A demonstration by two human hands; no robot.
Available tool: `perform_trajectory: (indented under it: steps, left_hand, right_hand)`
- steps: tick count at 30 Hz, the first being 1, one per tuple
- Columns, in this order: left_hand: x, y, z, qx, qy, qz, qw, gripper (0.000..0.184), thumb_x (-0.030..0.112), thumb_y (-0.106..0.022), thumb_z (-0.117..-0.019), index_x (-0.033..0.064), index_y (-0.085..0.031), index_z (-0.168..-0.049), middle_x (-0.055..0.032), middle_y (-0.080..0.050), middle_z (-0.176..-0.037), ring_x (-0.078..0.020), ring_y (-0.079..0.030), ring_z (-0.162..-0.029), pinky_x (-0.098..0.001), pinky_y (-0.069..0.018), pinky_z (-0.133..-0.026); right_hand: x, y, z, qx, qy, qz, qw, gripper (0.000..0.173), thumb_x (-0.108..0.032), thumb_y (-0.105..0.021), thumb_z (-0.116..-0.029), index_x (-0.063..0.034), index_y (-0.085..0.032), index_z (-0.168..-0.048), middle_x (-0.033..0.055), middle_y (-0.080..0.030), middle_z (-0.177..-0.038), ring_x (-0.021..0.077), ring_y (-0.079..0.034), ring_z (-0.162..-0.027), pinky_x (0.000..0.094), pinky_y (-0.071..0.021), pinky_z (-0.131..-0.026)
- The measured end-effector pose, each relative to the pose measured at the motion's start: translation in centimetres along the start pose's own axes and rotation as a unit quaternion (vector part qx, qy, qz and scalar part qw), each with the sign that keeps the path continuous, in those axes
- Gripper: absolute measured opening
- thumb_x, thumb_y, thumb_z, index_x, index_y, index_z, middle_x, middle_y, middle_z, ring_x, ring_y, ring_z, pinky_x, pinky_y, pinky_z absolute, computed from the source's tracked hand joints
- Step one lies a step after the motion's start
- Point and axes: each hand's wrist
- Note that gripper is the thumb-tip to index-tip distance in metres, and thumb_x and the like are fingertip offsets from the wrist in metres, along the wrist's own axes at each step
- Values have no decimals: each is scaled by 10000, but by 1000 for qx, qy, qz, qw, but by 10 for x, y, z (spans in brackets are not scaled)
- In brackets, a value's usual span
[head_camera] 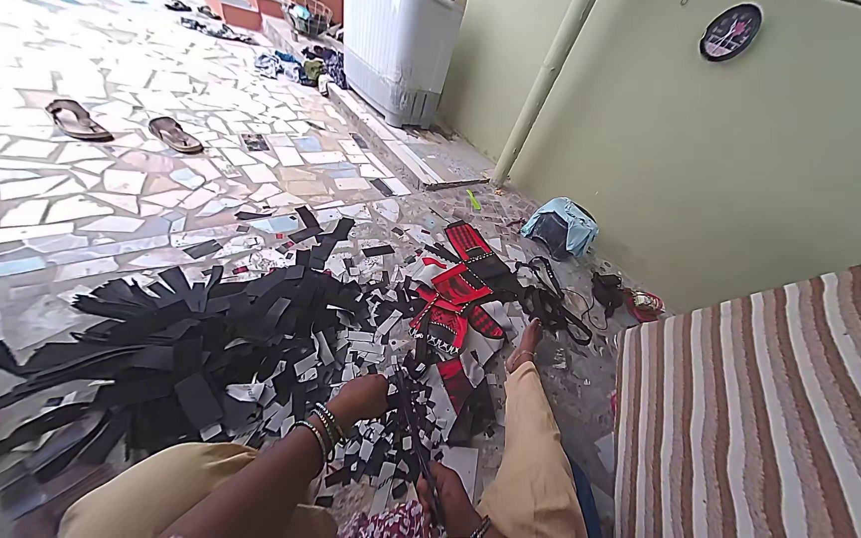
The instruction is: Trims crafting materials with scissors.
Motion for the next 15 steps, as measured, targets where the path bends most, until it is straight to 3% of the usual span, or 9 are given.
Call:
perform_trajectory:
  steps: [11,15]
  left_hand:
    - [-1,-1,0,-6,-2,-8,1000,352,251,-577,-1022,-71,-660,-1134,-306,-638,-1237,-487,-591,-1215,-702,-453,-955]
    - [3,4,5,-3,-1,3,1000,351,245,-577,-1025,-72,-661,-1150,-311,-630,-1254,-494,-577,-1233,-712,-437,-967]
  right_hand:
    - [0,0,-1,5,-3,13,1000,297,-364,-588,-976,-69,-560,-956,-87,-522,-652,15,-532,-533,210,-484,-519]
    - [-1,1,-1,9,-4,-3,1000,353,-432,-601,-967,-82,-556,-953,-100,-520,-649,9,-536,-536,204,-492,-526]
Point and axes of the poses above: each hand's wrist, its own z-axis away from the middle knuckle, its own y-axis out of the back of the hand, x = y × z
